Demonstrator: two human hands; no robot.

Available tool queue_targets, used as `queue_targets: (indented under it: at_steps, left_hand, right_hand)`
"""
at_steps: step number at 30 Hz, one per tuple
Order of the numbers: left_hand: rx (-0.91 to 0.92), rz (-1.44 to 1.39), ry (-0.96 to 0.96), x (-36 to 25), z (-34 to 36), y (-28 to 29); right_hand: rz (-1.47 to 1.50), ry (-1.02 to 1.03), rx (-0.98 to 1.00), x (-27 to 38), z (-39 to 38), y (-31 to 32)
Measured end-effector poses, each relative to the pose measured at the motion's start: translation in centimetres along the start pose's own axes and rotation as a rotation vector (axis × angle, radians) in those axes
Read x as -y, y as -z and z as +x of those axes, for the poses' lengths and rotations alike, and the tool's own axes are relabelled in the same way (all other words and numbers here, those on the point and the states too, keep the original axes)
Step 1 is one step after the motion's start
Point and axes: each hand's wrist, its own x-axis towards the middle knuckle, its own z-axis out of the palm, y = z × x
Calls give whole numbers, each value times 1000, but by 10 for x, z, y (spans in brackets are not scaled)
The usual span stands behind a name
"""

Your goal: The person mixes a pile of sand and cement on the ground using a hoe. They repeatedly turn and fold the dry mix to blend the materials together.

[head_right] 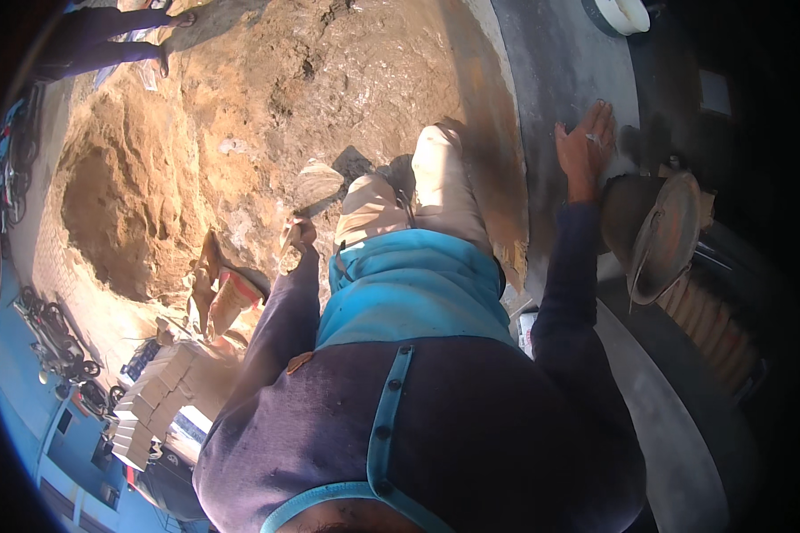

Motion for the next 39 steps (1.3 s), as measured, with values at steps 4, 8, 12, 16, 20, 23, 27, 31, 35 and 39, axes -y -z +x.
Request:
queue_targets:
  at_steps: [4, 8, 12, 16, 20, 23, 27, 31, 35, 39]
  left_hand:
    - [49, 28, 68, -12, -34, 5]
    - [-54, -1, -4, -11, -43, 11]
    - [-125, 19, -50, 0, -31, 33]
    - [85, -67, -187, -24, -22, 67]
    - [-87, -260, -104, 11, -38, 65]
    - [-93, -215, -142, 37, -35, 36]
    - [-112, -70, -193, 74, -30, 13]
    - [-193, -263, -433, 127, -11, -4]
    - [-93, -395, -715, 131, -46, 42]
    - [-288, -612, -721, 226, -35, -50]
  right_hand:
    - [14, 17, 77, -6, 2, 1]
    - [25, 9, 127, -6, -5, 10]
    - [0, -11, 137, -7, -1, 11]
    - [34, -30, 251, 3, 20, 14]
    - [-8, -87, 496, 9, 64, 69]
    - [167, 4, 553, 65, 112, 100]
    - [770, 242, 748, 171, 179, 76]
    - [542, 577, 811, 250, 251, 50]
    - [447, 777, 1006, 299, 288, 45]
    - [115, 950, 910, 317, 317, 59]
